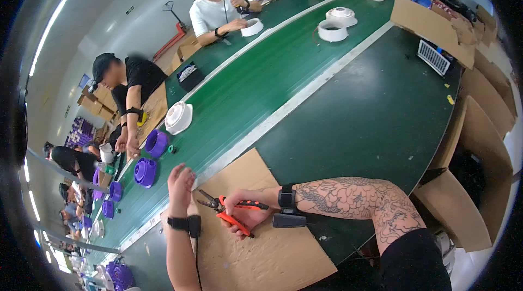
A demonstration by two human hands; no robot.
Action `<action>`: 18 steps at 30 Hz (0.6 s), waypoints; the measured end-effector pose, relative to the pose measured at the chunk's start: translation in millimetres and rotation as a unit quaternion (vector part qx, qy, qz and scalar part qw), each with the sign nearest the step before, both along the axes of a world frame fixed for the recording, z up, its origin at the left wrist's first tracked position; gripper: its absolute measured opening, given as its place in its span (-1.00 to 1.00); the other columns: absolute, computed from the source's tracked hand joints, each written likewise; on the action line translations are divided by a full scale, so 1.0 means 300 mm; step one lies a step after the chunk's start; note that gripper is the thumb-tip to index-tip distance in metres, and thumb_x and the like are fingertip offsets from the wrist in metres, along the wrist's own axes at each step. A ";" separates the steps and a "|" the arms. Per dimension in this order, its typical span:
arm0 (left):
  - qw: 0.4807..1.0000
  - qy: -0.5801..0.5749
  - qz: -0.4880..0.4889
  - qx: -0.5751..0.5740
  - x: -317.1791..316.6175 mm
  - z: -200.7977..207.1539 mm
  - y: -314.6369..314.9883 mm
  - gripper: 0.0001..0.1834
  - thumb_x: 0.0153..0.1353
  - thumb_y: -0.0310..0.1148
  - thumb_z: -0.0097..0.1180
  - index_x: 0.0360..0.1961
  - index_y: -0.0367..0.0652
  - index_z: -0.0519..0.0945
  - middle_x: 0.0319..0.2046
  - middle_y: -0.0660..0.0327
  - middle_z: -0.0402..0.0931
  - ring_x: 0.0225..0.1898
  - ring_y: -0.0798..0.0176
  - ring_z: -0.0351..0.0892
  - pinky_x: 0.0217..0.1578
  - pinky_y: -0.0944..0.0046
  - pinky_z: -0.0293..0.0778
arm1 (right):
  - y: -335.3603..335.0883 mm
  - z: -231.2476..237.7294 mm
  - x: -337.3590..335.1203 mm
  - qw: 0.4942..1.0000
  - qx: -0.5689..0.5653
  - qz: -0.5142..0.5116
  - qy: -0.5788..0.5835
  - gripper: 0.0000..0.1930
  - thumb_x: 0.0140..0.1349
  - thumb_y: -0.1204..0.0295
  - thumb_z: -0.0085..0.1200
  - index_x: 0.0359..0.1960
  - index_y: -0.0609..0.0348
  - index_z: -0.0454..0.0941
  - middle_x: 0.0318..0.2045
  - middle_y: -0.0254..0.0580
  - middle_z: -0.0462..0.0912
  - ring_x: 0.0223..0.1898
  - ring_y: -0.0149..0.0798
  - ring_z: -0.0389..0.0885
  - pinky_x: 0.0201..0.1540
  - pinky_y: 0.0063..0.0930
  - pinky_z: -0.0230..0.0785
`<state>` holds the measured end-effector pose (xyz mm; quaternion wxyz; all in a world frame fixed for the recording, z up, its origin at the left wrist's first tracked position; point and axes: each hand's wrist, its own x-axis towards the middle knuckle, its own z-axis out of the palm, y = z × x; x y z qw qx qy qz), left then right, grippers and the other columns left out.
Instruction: The person uses pliers to manipulate wires inside purple and white plastic housings on a green assembly table. They repeatedly pick up the housings, use the pliers to adjust internal components, and place the items back on the table. Other workers are visible in the background performing similar tasks.
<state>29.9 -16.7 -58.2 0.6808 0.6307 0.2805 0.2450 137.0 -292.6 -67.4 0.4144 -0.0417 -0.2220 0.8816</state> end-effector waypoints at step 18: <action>0.994 -0.002 -0.070 0.088 -0.021 0.030 -0.218 -0.90 0.42 -0.44 0.20 -0.12 -0.23 0.63 -0.35 0.32 0.61 -0.33 0.45 0.61 -0.33 0.42 0.54 | -0.012 0.025 -0.004 1.000 -0.005 -0.027 -0.006 -0.60 0.11 0.23 0.07 -0.09 0.24 0.48 -0.24 -0.16 0.51 -0.13 -0.15 0.56 0.24 -0.12 0.36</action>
